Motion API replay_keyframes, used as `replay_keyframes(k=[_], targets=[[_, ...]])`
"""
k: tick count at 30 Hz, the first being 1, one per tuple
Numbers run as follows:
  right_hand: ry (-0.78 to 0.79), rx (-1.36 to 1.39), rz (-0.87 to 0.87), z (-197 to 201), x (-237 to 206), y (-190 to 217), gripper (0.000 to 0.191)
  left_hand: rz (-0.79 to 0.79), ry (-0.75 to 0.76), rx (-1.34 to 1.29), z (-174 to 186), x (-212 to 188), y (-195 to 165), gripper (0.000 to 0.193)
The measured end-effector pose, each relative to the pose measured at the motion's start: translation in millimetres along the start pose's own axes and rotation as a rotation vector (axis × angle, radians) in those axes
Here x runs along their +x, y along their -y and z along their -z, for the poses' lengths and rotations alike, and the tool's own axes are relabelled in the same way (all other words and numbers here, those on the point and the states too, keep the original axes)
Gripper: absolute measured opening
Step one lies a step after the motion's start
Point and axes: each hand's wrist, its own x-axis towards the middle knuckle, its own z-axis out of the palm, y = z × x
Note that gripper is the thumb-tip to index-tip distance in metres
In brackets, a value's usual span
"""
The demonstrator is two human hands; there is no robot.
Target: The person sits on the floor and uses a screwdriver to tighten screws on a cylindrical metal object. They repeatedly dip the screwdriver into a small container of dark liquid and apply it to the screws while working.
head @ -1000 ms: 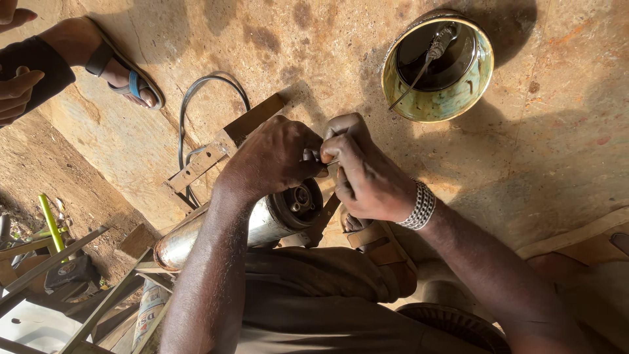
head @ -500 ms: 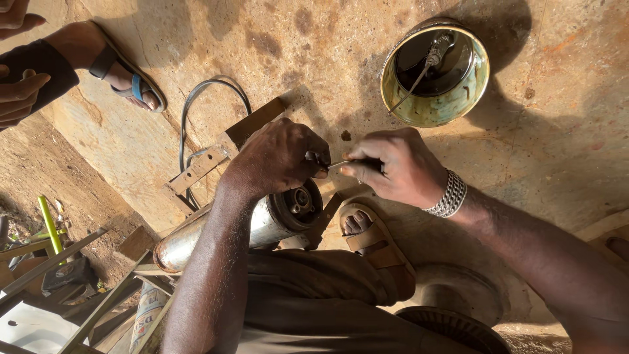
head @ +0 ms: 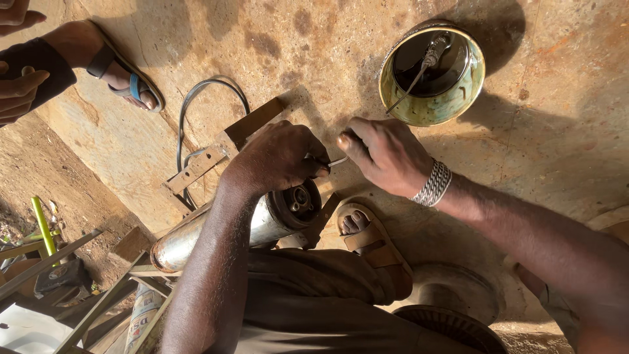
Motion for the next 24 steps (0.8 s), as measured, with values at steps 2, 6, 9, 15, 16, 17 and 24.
replay_keyframes(k=[2,6,9,15,16,17,24], targets=[[-0.129,-0.234,0.358,4,-4,1,0.056,-0.015,-0.006,0.03,0,-1,1,0.025],[0.343,-0.468,-0.116,0,-5,3,0.057,-0.033,0.006,-0.012,2,-4,0,0.024],[0.541,-0.026,-0.557,-7,-8,2,0.067,0.041,0.059,0.032,2,-3,-3,0.026],[-0.054,-0.4,0.568,-4,-25,-25,0.057,0.006,0.036,-0.003,-3,-1,3,0.023],[-0.132,-0.551,0.785,-4,-24,-32,0.053,-0.041,0.01,-0.014,-4,-1,5,0.023],[-0.098,-0.527,0.742,-9,-21,-37,0.053,-0.09,-0.014,-0.025,-5,0,6,0.023],[0.325,0.397,-0.697,-33,-3,-29,0.058,0.036,0.097,-0.031,-2,-2,3,0.021]])
